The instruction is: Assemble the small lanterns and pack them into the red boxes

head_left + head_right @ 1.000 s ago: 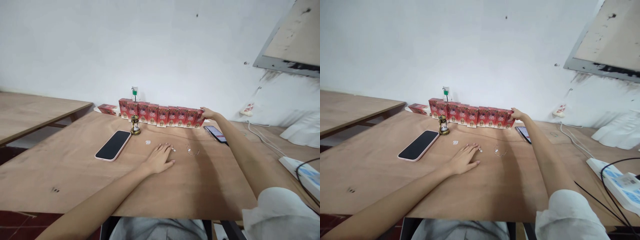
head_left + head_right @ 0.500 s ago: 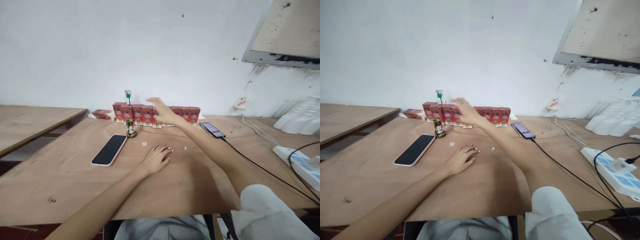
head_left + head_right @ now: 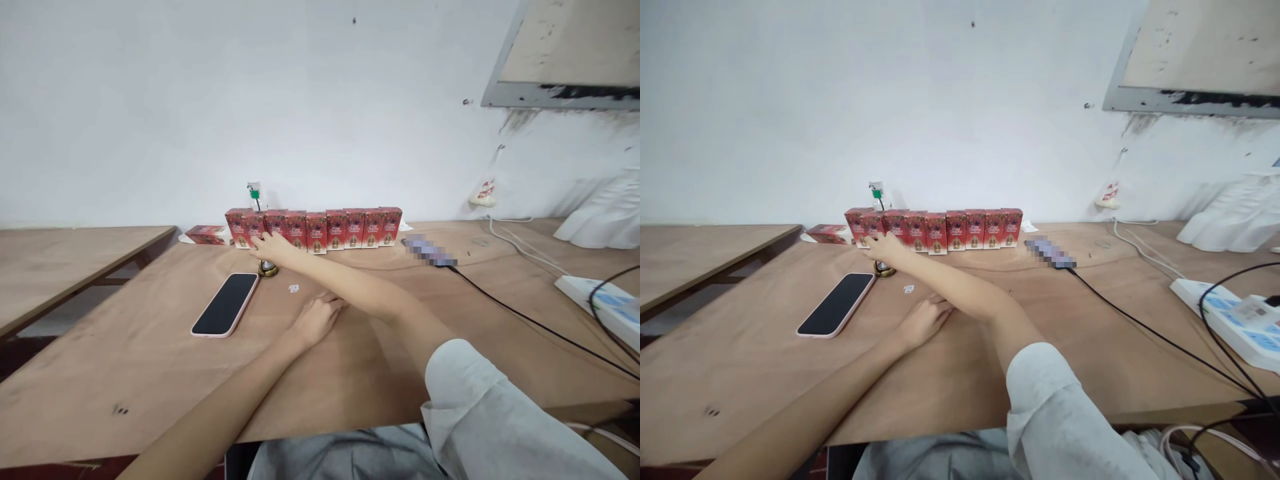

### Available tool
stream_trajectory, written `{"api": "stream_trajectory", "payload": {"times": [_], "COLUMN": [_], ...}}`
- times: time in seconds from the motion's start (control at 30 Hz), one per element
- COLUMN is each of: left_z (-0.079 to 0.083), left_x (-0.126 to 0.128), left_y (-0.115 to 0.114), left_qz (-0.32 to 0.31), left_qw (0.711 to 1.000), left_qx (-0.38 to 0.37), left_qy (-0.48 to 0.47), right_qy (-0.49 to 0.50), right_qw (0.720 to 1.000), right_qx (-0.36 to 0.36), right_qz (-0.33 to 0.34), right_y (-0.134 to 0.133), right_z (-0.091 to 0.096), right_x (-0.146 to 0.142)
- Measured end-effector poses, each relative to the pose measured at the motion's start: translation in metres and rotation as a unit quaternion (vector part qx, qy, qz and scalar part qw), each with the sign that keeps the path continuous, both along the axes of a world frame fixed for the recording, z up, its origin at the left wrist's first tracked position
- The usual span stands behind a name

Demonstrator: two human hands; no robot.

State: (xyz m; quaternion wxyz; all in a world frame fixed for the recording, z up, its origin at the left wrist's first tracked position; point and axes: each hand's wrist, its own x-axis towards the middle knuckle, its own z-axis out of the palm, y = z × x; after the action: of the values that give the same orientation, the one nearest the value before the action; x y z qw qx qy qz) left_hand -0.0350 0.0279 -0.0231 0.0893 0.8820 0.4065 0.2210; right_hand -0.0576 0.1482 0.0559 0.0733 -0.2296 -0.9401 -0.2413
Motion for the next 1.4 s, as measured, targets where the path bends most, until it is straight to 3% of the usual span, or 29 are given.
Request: {"api": "stream_trajectory", "payload": {"times": [0.1,0.2,0.27,0.33,0.4,0.5,0.57,0.6,0.67,0.8,0.9,1.17,1.4], "left_z": [-0.003,-0.007,-0.011,-0.013,-0.014,-0.012,-0.010,-0.009,-0.008,-0.008,-0.009,-0.006,-0.008], "left_x": [-0.001,-0.003,-0.003,-0.004,-0.005,-0.005,-0.006,-0.006,-0.008,-0.015,-0.018,-0.010,-0.011], "left_y": [0.002,0.005,0.009,0.012,0.014,0.015,0.015,0.015,0.017,0.025,0.027,0.019,0.021], "left_qz": [-0.009,0.013,0.035,0.054,0.071,0.088,0.095,0.096,0.094,0.118,0.139,0.120,0.111], "left_qw": [0.999,0.998,0.997,0.993,0.987,0.978,0.974,0.972,0.969,0.949,0.940,0.971,0.982], "left_qx": [0.013,0.018,0.007,-0.014,-0.041,-0.084,-0.107,-0.115,-0.127,-0.158,-0.162,-0.129,-0.119], "left_qy": [-0.038,-0.050,-0.067,-0.099,-0.136,-0.170,-0.178,-0.180,-0.188,-0.246,-0.265,-0.161,-0.099], "right_qy": [0.027,0.051,0.108,0.227,0.419,0.663,0.729,0.742,0.754,0.746,0.746,0.704,0.668], "right_qw": [0.999,0.998,0.992,0.965,0.878,0.669,0.551,0.517,0.484,0.486,0.498,0.573,0.610], "right_qx": [0.024,0.022,-0.010,-0.086,-0.192,-0.330,-0.402,-0.423,-0.440,-0.454,-0.441,-0.418,-0.421], "right_qz": [-0.014,-0.033,-0.060,-0.103,-0.127,-0.064,-0.053,-0.055,-0.059,-0.047,-0.030,-0.039,-0.065], "right_y": [0.002,0.005,0.008,0.009,0.007,-0.006,-0.019,-0.026,-0.038,-0.051,-0.056,-0.072,-0.076], "right_z": [-0.004,-0.006,-0.006,-0.008,-0.010,-0.020,-0.031,-0.039,-0.054,-0.080,-0.086,-0.083,-0.093], "right_x": [0.014,0.047,0.080,0.117,0.152,0.191,0.204,0.207,0.208,0.198,0.192,0.183,0.178]}}
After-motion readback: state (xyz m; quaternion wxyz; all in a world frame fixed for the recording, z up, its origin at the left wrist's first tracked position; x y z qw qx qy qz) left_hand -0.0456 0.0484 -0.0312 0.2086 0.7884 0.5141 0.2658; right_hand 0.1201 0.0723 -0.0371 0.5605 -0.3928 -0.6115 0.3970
